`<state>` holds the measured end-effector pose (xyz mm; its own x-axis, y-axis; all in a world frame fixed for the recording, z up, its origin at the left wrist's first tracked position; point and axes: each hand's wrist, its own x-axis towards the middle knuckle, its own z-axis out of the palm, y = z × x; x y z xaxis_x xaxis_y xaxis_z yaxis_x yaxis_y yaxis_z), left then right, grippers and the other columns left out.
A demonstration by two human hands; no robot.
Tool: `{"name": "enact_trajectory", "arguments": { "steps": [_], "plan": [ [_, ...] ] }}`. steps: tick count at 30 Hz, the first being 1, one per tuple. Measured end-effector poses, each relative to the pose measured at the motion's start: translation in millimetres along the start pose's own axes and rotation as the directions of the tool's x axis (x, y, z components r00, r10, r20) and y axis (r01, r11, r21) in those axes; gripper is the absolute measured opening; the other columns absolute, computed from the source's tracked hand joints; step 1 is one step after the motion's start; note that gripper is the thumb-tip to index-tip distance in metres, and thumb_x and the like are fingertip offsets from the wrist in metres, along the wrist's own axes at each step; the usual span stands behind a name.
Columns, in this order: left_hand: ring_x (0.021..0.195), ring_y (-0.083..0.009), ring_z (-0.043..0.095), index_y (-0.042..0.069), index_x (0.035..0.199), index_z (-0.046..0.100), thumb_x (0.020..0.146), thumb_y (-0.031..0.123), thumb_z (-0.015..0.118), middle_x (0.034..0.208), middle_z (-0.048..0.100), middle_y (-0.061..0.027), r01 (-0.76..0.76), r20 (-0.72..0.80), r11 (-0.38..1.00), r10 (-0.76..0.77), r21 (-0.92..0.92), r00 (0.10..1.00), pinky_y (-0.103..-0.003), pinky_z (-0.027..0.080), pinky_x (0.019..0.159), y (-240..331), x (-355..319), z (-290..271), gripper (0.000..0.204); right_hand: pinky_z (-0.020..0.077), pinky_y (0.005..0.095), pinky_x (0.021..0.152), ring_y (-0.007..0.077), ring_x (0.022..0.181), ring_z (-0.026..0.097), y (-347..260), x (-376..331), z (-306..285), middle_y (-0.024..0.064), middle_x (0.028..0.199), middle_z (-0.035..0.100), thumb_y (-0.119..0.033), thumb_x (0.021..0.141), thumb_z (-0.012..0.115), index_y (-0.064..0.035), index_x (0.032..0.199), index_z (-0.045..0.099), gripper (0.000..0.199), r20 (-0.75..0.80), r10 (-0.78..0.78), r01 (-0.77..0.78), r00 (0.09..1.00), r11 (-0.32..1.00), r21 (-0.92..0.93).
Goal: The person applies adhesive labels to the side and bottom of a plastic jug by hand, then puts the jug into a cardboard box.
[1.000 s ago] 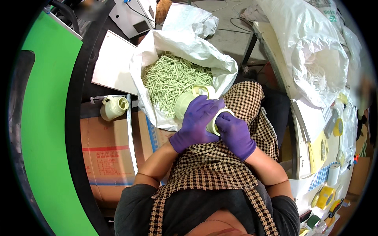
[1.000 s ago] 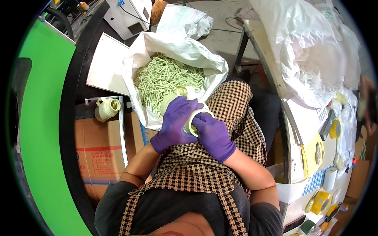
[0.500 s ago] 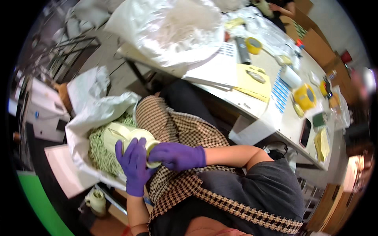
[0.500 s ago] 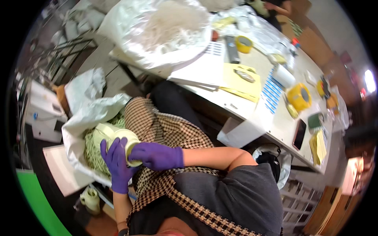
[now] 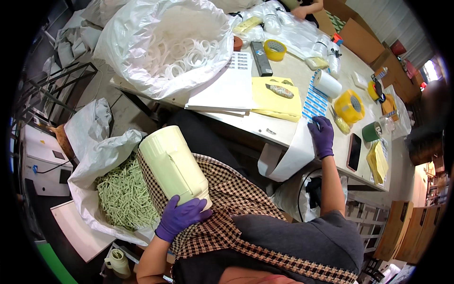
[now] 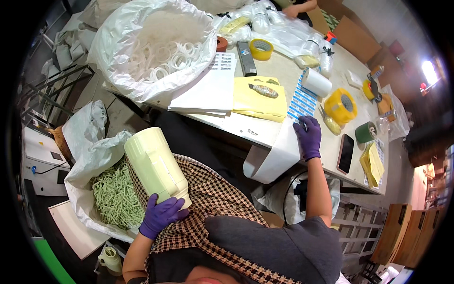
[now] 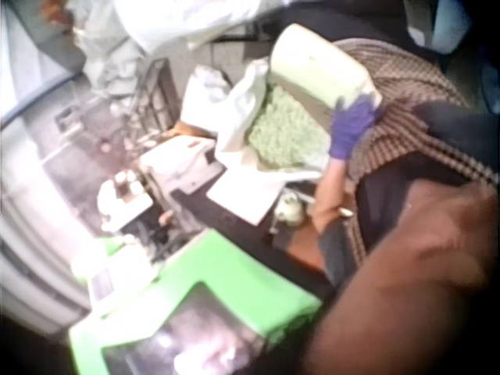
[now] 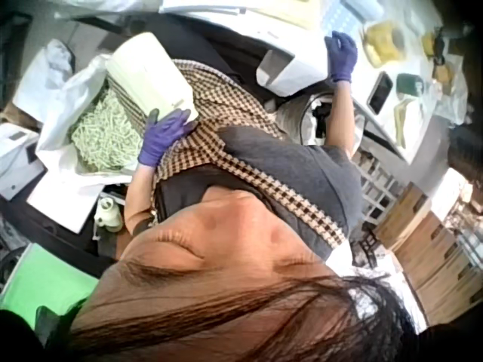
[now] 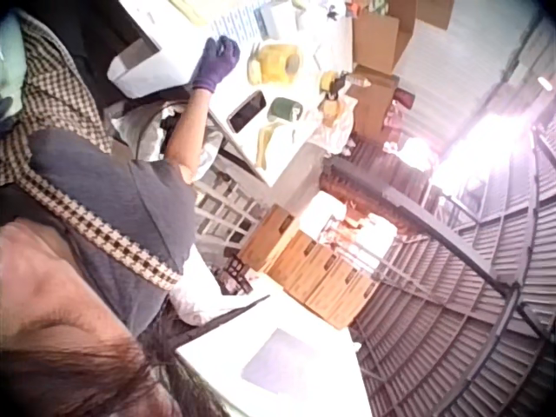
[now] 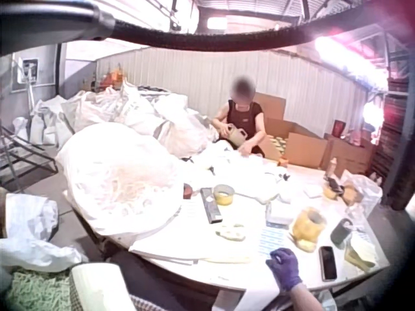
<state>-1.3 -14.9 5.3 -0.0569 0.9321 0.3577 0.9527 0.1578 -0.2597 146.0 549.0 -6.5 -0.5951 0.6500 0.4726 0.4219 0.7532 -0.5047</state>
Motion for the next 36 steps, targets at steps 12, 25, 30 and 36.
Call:
{"name": "enact_trajectory", "arguments": {
  "steps": [12, 25, 30, 36],
  "plan": [
    [0.130, -0.0100, 0.052, 0.040, 0.138, 0.054, 0.093, 0.034, 0.069, 0.141, 0.057, 0.0127, 0.061, 0.002, 0.997, -0.061, -0.042, 0.998, -0.054, 0.027, 0.119, 2.2, 2.2, -0.6, 0.048, 0.0542, 0.0396, 0.093, 0.0309, 0.108, 0.066, 7.5, 10.4, -0.5, 0.0155, 0.112, 0.068, -0.014, 0.075, 0.084, -0.0040, 0.108, 0.076, 0.035, 0.106, 0.002, 0.002, 0.994, 1.000, -0.031],
    [0.131, -0.0102, 0.052, 0.042, 0.147, 0.049, 0.095, 0.031, 0.067, 0.145, 0.054, 0.0127, 0.079, 0.007, 0.996, -0.078, -0.046, 0.997, -0.054, 0.024, 0.123, 2.6, -3.3, 3.5, 0.056, 0.0510, 0.0451, 0.097, 0.0355, 0.109, 0.063, 6.0, 29.3, 7.3, 0.0156, 0.112, 0.069, -0.022, 0.076, 0.085, -0.0056, 0.114, 0.073, 0.043, 0.094, 0.039, -0.031, 0.995, 0.996, -0.082],
    [0.128, -0.0100, 0.053, 0.042, 0.147, 0.051, 0.095, 0.032, 0.068, 0.143, 0.055, 0.0131, 0.104, -0.021, 0.993, -0.105, -0.063, 0.994, -0.054, 0.023, 0.124, 3.7, 0.9, 3.3, 0.056, 0.0560, 0.0356, 0.078, 0.0278, 0.087, 0.069, 1.1, 9.3, 1.7, 0.0134, 0.103, 0.068, -0.016, 0.078, 0.084, -0.0043, 0.100, 0.072, 0.027, 0.011, 0.046, -0.047, 0.999, 0.997, 0.057],
    [0.132, -0.0115, 0.049, 0.039, 0.137, 0.059, 0.091, 0.035, 0.073, 0.138, 0.058, 0.0133, 0.113, -0.009, 0.991, -0.114, -0.066, 0.993, -0.054, 0.030, 0.120, 3.7, 4.8, -3.0, 0.048, 0.0559, 0.0349, 0.080, 0.0278, 0.089, 0.069, 8.8, -6.9, -4.8, 0.0131, 0.099, 0.069, -0.008, 0.078, 0.082, -0.0025, 0.096, 0.073, 0.021, -0.012, -0.123, 0.123, 0.992, 0.991, 0.048]
  ]
}}
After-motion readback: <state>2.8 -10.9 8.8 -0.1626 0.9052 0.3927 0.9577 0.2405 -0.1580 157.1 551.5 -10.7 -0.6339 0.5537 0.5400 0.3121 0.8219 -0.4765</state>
